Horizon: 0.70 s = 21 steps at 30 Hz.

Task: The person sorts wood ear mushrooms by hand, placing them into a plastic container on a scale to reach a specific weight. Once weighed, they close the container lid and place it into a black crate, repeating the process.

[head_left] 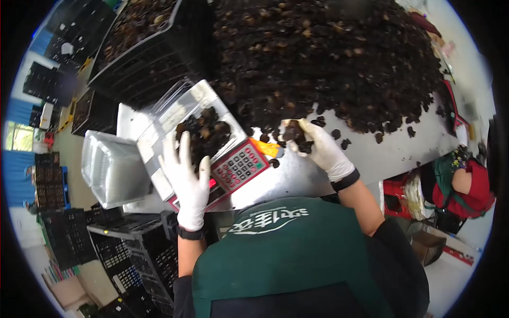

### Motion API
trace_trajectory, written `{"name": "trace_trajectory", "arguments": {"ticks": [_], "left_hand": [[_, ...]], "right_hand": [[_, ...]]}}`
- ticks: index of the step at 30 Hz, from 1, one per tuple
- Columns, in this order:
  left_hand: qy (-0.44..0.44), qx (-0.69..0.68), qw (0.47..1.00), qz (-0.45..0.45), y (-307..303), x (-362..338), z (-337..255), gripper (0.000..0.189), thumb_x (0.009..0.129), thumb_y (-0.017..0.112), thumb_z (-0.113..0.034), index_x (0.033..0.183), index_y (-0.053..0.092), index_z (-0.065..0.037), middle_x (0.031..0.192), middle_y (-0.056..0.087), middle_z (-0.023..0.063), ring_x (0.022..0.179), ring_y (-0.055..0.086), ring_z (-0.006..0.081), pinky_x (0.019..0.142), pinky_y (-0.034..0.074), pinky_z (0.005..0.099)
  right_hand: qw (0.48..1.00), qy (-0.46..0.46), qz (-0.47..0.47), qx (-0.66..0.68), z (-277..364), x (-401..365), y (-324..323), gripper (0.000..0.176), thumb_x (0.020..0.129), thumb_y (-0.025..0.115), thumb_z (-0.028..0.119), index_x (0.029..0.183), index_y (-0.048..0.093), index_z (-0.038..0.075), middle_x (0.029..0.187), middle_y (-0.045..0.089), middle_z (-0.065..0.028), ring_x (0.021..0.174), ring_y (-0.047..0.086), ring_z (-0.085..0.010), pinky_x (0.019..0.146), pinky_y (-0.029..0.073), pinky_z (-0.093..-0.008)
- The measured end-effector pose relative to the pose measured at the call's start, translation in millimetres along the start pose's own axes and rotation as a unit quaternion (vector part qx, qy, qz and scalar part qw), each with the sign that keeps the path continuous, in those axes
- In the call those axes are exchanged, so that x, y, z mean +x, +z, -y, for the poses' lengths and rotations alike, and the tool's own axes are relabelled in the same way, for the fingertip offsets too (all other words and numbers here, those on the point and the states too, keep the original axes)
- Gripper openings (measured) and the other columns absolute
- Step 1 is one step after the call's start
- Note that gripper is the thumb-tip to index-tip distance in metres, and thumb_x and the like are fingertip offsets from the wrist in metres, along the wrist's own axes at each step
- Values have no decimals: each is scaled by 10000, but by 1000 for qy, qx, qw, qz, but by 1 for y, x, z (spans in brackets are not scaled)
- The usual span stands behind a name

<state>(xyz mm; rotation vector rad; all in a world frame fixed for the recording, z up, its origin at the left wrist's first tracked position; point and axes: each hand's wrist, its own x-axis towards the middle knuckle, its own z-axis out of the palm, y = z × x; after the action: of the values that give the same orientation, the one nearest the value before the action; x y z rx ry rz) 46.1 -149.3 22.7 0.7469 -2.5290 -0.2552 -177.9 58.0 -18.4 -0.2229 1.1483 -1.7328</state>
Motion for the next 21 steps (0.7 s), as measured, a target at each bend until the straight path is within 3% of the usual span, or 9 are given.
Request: {"name": "trace_trajectory", "arguments": {"ticks": [2, 6, 8, 9, 12, 14, 19, 21], "left_hand": [[0, -70, 995, -76, 2, 0, -15, 643, 801, 702, -39, 1410, 496, -57, 1467, 429, 209, 1339, 424, 380, 1127, 322, 459], [115, -181, 977, 3, 11, 6, -54, 590, 754, 678, 73, 1324, 567, -32, 1387, 516, 181, 1292, 500, 355, 1102, 389, 432], [138, -227, 961, 80, 20, 8, -75, 616, 718, 725, 59, 1302, 600, -91, 1380, 518, 177, 1278, 508, 363, 1085, 407, 431], [151, -237, 956, 84, 27, 9, -82, 585, 721, 723, 58, 1275, 624, -101, 1359, 538, 167, 1255, 526, 351, 1062, 426, 421], [173, -245, 948, 107, 48, 9, -81, 455, 739, 716, 56, 1166, 694, -101, 1229, 634, 125, 1123, 610, 308, 950, 497, 386], [127, -298, 942, 90, 60, 4, -73, 349, 736, 745, -21, 1075, 714, -93, 1079, 696, 92, 1000, 653, 277, 889, 516, 361], [30, -398, 909, 122, 57, -2, -74, 275, 770, 725, 93, 1020, 706, -20, 1114, 696, 128, 1038, 669, 242, 909, 526, 331], [53, -389, 914, 102, 58, -1, -77, 284, 762, 726, 95, 1020, 697, -18, 1124, 692, 136, 1045, 668, 252, 920, 521, 332]], "right_hand": [[999, -22, 19, -31, 5, -4, 4, 407, 1016, 417, 216, 1310, 558, -27, 860, 646, -41, 667, 544, -85, 532, 393, -199], [992, -52, 71, -86, -3, -2, 3, 391, 990, 455, 183, 1296, 561, -36, 981, 676, -85, 682, 581, -95, 581, 456, -214], [989, -50, 95, -100, -9, -3, 5, 355, 1003, 466, 179, 1269, 572, -30, 1069, 701, -108, 675, 605, -105, 627, 496, -229], [989, -6, 82, -124, 5, -10, 19, 330, 1020, 459, 180, 1242, 576, -35, 1050, 698, -110, 658, 604, -115, 624, 495, -234], [986, -25, 92, -133, -14, -12, 15, 266, 1012, 492, 142, 1179, 573, -48, 930, 653, -80, 617, 610, -124, 600, 491, -245], [983, 2, 84, -162, -11, -16, 15, 245, 997, 532, 139, 1133, 566, -61, 858, 646, -78, 580, 602, -117, 560, 479, -244], [982, 5, 28, -189, -10, -18, 6, 151, 954, 615, 100, 989, 611, -48, 689, 638, -52, 511, 573, -101, 500, 455, -239], [977, -14, 7, -213, -10, -16, 7, 132, 949, 625, 96, 955, 620, -36, 690, 638, -56, 503, 567, -98, 491, 451, -243]]}}
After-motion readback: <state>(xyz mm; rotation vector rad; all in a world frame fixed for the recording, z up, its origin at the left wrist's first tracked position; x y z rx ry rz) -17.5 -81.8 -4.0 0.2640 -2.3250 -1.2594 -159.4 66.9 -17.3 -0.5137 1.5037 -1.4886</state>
